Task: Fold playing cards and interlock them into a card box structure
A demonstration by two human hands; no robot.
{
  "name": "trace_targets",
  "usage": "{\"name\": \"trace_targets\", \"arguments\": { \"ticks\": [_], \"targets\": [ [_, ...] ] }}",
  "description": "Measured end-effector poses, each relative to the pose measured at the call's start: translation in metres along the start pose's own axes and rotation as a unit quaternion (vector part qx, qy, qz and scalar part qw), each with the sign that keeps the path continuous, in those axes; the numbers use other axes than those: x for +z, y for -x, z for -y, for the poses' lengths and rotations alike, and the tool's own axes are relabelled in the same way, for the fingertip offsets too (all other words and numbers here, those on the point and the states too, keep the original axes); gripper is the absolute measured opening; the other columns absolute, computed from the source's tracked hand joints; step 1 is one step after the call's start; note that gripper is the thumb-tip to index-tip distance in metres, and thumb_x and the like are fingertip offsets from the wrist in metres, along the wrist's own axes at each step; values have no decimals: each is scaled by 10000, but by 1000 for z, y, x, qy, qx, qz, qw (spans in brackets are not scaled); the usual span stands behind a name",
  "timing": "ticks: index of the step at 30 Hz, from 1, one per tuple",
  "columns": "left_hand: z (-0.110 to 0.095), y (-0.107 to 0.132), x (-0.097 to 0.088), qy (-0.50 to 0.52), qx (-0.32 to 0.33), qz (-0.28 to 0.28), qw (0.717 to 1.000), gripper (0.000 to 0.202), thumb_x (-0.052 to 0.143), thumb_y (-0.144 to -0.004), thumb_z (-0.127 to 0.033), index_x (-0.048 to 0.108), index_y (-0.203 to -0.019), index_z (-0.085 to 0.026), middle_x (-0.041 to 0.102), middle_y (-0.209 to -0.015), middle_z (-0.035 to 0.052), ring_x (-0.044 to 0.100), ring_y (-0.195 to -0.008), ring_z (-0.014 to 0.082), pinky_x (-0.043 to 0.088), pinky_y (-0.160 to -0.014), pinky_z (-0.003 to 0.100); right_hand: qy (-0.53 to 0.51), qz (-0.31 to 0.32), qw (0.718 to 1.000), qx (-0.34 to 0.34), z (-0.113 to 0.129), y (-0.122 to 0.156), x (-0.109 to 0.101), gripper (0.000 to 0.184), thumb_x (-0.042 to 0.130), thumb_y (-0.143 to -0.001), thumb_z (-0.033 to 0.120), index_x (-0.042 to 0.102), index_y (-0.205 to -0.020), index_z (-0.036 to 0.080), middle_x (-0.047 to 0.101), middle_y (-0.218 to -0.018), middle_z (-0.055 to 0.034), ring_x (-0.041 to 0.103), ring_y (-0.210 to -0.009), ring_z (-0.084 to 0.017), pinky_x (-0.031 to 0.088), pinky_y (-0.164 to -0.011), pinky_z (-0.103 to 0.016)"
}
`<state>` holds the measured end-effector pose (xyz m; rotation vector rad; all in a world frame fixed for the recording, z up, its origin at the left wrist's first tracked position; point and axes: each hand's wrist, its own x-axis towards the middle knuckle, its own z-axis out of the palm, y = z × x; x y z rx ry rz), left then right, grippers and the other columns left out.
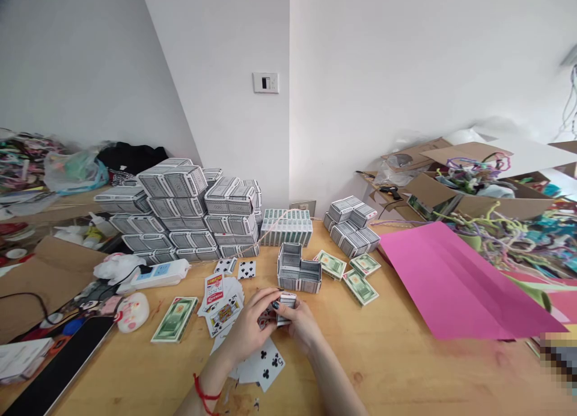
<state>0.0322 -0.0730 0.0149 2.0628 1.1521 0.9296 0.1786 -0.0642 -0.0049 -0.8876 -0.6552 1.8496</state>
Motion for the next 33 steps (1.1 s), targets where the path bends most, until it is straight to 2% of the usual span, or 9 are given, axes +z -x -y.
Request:
{"name": "trace_targets", "arguments": {
  "ticks": [6,9,11,14,17,20,24,30,33],
  "targets": [
    [4,-3,-18,185,-89,-15,979,424,518,-729,-131,529,-1141,-231,522,-1210,74,471,-1137,211,419,-941,376,87,-28,994,-64,5,-1,-1,486,790,-525,270,604,-962,165,663,-760,-18,587,-636,-161,443,-605,-274],
    [10,-3,-20,304,-227,-26,925,250,522,-784,-325,592,-973,-176,628,-993,80,596,-930,205,507,-789,366,167,-38,977,-127,5,-1,-1,596,808,-474,213,570,-1019,186,650,-889,-42,585,-779,-206,454,-692,-309],
    [10,-2,-19,392,-290,25,872,295,530,-780,-413,599,-917,-161,651,-885,65,629,-808,192,518,-746,378,230,-34,958,-167,4,0,-1,594,802,-463,176,572,-1011,203,628,-931,-46,566,-851,-228,444,-748,-327],
    [5,1,-15,481,-313,111,811,319,603,-739,-411,610,-908,-140,660,-839,63,641,-771,186,504,-771,384,311,-14,924,-222,5,3,1,532,764,-495,151,584,-991,223,582,-959,-43,547,-869,-233,435,-768,-335],
    [-1,1,-13,518,-306,133,787,306,681,-686,-341,636,-890,-117,657,-866,79,633,-823,183,478,-819,359,369,17,894,-253,8,9,4,505,713,-543,132,567,-1014,241,530,-1006,-44,530,-888,-226,432,-781,-335],
    [-3,0,-13,535,-288,134,783,297,710,-656,-305,656,-877,-113,660,-891,94,619,-867,181,448,-850,330,413,25,871,-263,11,12,4,522,682,-568,130,541,-1055,257,495,-1062,-49,495,-965,-233,407,-841,-353],
    [-2,-4,-16,518,-249,119,810,405,750,-593,-245,651,-967,-128,654,-978,109,582,-953,216,419,-862,321,442,-12,857,-264,12,8,-4,665,704,-540,145,477,-1153,264,473,-1085,-57,457,-1007,-245,395,-861,-380],
    [8,-5,-21,471,-234,63,848,504,752,-552,-143,629,-1041,-168,640,-1037,90,572,-937,213,429,-829,318,272,52,940,-200,11,1,-11,681,748,-579,257,434,-1183,255,525,-1013,-54,540,-832,-194,457,-750,-343],
    [12,-6,-17,458,-238,44,855,544,758,-524,-110,619,-1046,-176,613,-1087,93,588,-863,189,457,-750,289,210,72,957,-186,12,3,-7,606,727,-626,271,452,-1165,257,530,-1061,-62,539,-844,-182,459,-740,-320]
  ]
}}
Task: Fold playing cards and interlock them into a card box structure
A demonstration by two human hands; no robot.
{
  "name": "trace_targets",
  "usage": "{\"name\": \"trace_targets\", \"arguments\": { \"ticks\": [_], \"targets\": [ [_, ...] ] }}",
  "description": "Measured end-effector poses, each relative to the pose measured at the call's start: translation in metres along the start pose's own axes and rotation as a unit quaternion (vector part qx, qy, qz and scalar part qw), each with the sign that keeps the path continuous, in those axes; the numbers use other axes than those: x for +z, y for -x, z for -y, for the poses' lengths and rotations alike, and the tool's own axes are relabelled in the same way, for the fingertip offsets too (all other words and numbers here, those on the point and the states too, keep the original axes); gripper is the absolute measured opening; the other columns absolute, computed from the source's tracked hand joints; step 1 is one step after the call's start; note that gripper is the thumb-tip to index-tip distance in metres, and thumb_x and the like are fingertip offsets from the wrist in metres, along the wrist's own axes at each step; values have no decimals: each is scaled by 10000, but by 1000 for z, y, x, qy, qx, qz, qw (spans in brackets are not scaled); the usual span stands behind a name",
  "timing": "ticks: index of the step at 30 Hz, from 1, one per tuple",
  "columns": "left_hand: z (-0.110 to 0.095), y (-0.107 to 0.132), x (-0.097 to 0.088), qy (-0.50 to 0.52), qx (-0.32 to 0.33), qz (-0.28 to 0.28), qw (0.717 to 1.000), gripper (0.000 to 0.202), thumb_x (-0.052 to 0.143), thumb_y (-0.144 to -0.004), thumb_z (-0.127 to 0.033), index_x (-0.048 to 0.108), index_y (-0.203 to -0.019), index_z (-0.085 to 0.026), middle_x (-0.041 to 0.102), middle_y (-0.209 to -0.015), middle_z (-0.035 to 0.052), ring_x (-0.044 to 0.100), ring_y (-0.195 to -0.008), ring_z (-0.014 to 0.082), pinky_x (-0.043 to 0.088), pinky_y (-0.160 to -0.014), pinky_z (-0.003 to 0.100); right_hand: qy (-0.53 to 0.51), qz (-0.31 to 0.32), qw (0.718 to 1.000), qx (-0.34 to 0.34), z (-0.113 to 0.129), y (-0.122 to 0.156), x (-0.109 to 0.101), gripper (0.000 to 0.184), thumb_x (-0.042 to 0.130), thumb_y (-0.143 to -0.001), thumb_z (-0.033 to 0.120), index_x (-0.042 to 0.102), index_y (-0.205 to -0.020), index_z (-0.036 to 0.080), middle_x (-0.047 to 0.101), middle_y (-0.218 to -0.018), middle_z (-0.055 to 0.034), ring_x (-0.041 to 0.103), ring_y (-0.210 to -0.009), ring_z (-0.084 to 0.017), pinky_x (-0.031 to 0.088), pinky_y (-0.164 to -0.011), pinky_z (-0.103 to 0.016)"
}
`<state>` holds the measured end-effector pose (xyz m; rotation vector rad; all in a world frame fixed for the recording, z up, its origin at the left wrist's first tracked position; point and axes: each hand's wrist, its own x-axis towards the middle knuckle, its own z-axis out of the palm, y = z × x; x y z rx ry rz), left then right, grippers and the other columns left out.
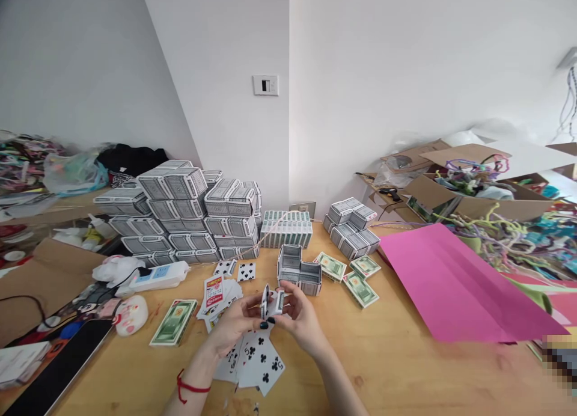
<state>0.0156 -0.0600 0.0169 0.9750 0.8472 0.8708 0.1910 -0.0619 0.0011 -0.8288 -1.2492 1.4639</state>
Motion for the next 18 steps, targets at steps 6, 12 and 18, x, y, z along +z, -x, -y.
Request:
{"name": "trace_targets", "arguments": {
  "ticks": [6,12,18],
  "targets": [
    [11,-5,9,-41,16,-9,999,609,782,-495,-130,582,-1069,-165,616,-1048,98,606,-784,172,477,-716,293,-22,-22,999,-12,4,3,4,575,715,-648,262,463,-1164,279,496,-1167,-65,500,-687,-112,441,-594,-244],
    [18,-6,7,-97,28,-24,995,611,741,-547,-136,529,-1120,-154,654,-897,63,608,-767,170,488,-681,275,-11,-13,1000,-9,4,2,4,625,743,-605,260,490,-1177,271,526,-1176,-71,467,-588,-83,420,-540,-234],
    [16,-6,9,-208,82,-75,972,524,616,-624,-96,515,-1134,-158,624,-1005,83,611,-858,185,517,-733,306,-11,-54,998,9,4,1,10,515,630,-713,375,513,-1199,252,532,-1216,-80,521,-663,-122,446,-568,-250]
  ]
}}
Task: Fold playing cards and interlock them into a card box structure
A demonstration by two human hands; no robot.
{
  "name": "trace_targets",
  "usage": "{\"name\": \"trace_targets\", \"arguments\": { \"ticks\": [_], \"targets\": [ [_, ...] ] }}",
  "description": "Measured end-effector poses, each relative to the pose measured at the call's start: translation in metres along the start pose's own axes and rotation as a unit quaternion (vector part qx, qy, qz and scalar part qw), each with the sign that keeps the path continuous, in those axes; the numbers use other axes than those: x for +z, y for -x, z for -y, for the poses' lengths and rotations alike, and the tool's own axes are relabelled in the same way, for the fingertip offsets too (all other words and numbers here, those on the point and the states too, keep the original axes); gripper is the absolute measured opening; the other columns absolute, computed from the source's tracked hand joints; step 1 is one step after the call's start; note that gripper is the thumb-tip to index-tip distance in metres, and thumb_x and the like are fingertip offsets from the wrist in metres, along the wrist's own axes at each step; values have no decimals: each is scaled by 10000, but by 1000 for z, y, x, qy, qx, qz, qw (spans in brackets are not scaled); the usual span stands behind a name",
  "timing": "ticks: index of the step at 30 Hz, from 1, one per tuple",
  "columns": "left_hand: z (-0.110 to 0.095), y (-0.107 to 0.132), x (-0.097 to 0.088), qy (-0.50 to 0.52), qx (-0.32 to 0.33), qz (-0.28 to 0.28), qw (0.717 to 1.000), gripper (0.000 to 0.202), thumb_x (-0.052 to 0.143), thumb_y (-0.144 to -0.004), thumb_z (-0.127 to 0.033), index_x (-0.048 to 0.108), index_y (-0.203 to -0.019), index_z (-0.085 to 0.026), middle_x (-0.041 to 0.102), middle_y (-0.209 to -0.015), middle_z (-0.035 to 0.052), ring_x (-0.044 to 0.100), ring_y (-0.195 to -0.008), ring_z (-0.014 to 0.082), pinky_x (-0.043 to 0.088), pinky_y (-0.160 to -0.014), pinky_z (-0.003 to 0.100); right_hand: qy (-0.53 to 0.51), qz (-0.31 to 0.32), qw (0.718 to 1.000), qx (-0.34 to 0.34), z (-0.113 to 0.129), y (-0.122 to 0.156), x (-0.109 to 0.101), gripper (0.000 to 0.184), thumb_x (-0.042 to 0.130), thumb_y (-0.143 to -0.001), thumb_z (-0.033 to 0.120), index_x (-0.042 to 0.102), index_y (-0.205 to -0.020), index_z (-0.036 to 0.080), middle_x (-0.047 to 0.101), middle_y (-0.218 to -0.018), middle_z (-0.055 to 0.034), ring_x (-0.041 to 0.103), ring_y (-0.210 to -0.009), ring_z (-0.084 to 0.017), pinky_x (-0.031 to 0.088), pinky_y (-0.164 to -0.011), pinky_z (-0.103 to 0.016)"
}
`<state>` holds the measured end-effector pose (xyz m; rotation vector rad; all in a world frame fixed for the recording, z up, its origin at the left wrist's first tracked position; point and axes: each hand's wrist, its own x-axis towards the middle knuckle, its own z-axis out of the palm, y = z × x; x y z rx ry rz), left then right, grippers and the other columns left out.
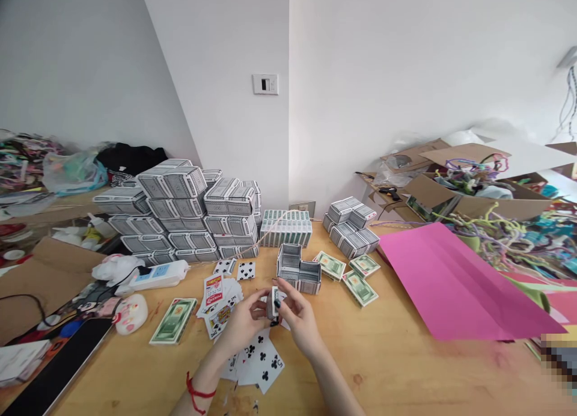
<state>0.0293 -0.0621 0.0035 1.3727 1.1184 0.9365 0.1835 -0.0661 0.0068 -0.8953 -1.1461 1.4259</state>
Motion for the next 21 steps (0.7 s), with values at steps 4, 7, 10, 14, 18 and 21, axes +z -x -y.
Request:
{"name": "trace_targets", "arguments": {
  "ticks": [4,7,10,14,18,21],
  "targets": [
    [1,0,1,-99,56,-51,992,557,552,-621,-43,499,-1152,-202,548,-1157,77,595,-917,178,516,-787,319,15,-70,996,46,-9,-1,6,501,591,-721,442,563,-1159,199,638,-955,-58,457,-527,-91,394,-463,-218],
    [2,1,3,-138,85,-68,984,552,529,-622,-27,505,-1136,-227,541,-1152,57,581,-958,182,515,-802,329,25,-88,994,62,-14,-2,8,493,590,-715,455,597,-1113,164,612,-725,-16,377,-458,-67,342,-426,-201],
    [5,1,6,-152,100,-87,979,555,525,-620,-23,505,-1131,-237,532,-1146,50,577,-963,182,523,-789,328,37,-85,995,48,-12,-2,9,464,567,-732,467,624,-1058,142,522,-583,17,346,-447,-69,310,-416,-196],
    [9,1,6,-165,107,-103,975,559,504,-636,-23,492,-1147,-249,510,-1167,46,573,-964,175,521,-800,334,67,-77,994,23,-9,-2,11,396,538,-743,494,667,-777,122,406,-481,40,335,-432,-77,292,-408,-199],
    [12,0,6,-173,105,-100,974,563,500,-640,-28,488,-1157,-250,514,-1171,52,565,-989,194,516,-810,356,100,-87,991,20,-11,-1,11,436,529,-727,534,614,-586,130,371,-445,40,332,-417,-82,293,-403,-206],
    [12,0,8,-175,107,-100,974,554,503,-648,-36,486,-1161,-246,517,-1170,54,548,-1025,208,500,-840,364,128,-100,986,22,-13,-1,9,449,532,-718,545,611,-552,135,369,-421,39,332,-407,-85,287,-398,-207]
  ]
}}
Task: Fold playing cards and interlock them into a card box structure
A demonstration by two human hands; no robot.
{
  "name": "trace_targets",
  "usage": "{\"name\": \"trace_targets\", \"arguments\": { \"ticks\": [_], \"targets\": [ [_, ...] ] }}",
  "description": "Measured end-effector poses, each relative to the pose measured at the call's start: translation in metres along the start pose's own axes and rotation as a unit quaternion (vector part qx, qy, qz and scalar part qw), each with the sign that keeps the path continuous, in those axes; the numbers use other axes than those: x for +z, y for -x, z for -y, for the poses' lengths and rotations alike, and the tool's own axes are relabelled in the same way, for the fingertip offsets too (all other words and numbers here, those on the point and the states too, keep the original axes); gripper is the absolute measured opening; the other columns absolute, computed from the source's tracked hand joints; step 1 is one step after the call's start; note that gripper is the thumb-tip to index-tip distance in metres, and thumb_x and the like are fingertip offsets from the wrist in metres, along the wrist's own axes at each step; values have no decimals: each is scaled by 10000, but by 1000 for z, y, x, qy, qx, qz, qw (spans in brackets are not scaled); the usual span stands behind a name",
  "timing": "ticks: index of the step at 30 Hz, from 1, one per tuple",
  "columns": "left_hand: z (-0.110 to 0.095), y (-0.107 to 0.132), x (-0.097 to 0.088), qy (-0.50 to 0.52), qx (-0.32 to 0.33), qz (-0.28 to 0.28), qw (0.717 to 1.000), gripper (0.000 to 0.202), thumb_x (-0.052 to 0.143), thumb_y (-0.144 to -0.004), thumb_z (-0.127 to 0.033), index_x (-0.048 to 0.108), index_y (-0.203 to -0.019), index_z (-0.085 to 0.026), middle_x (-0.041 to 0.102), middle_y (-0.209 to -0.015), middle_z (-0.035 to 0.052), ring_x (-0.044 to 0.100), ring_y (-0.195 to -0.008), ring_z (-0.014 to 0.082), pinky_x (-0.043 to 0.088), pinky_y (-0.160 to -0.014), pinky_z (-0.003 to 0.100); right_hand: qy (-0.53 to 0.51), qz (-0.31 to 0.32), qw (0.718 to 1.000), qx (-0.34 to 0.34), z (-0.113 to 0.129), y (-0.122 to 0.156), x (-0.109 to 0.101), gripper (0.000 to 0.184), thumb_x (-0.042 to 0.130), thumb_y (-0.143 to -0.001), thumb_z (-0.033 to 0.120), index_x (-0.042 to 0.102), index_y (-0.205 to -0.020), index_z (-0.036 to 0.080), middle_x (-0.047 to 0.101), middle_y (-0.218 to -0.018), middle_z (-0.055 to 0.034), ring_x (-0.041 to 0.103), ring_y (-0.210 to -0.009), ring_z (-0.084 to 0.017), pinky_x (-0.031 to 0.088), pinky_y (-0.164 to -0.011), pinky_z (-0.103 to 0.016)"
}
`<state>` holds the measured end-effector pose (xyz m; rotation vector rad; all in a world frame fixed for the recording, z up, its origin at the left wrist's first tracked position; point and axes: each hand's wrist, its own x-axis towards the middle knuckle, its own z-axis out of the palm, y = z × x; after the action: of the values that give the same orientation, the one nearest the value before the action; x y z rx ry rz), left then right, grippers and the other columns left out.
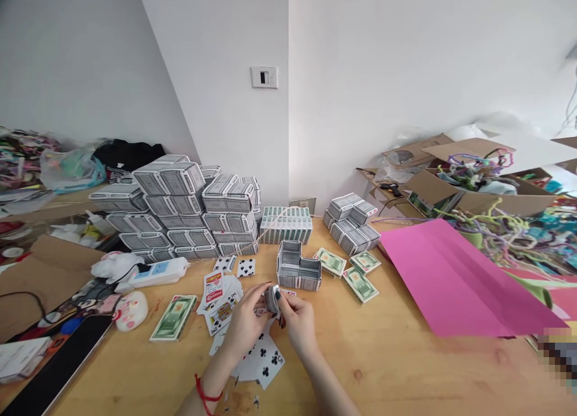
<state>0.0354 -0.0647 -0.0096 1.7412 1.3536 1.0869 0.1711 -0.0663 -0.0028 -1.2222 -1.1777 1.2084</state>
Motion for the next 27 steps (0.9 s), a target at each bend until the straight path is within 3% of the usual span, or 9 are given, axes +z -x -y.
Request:
{"name": "trace_targets", "arguments": {
  "ticks": [9,14,16,18,21,24,27],
  "targets": [
    [-5,3,6,-26,20,-10,999,582,496,-631,-17,483,-1163,-252,535,-1160,53,532,-1043,220,475,-864,382,90,-50,995,-7,3,5,-3,405,529,-721,514,712,-700,154,579,-508,-11,437,-414,-116,342,-417,-218],
    [-4,3,8,-62,39,-16,997,600,459,-642,1,467,-1187,-251,507,-1184,52,479,-1109,208,411,-946,381,160,-87,983,-34,3,6,-3,352,524,-745,466,727,-773,179,595,-506,-15,493,-449,-134,376,-463,-226],
    [-2,3,7,-61,39,-15,997,599,454,-652,-2,462,-1194,-256,492,-1201,47,472,-1121,202,412,-948,372,127,-67,989,-17,3,3,-5,371,540,-731,486,725,-765,167,558,-456,-5,479,-427,-129,373,-450,-228],
    [1,1,4,-49,28,-14,998,594,459,-658,-11,459,-1197,-260,481,-1212,46,481,-1116,203,434,-927,363,44,-5,999,29,4,-1,-8,405,567,-700,516,718,-779,149,534,-425,7,474,-407,-125,388,-449,-234],
    [3,-1,-1,-29,14,-19,999,592,474,-656,-23,467,-1194,-270,483,-1208,45,508,-1087,212,469,-883,360,-98,79,987,99,6,-5,-11,434,639,-630,527,700,-794,129,587,-490,-5,527,-446,-131,446,-519,-266],
    [1,-2,-4,-11,8,-27,1000,583,477,-660,-29,472,-1188,-277,484,-1200,44,526,-1060,208,494,-849,346,-138,79,981,113,6,-6,-10,411,678,-591,516,678,-716,125,614,-525,-16,554,-464,-134,467,-547,-280],
    [0,-2,-5,4,7,-21,1000,583,479,-660,-31,471,-1185,-283,478,-1208,40,531,-1048,202,507,-831,337,-93,53,991,82,5,-4,-9,398,660,-608,526,652,-645,130,610,-501,-19,554,-444,-141,465,-511,-276]
  ]
}}
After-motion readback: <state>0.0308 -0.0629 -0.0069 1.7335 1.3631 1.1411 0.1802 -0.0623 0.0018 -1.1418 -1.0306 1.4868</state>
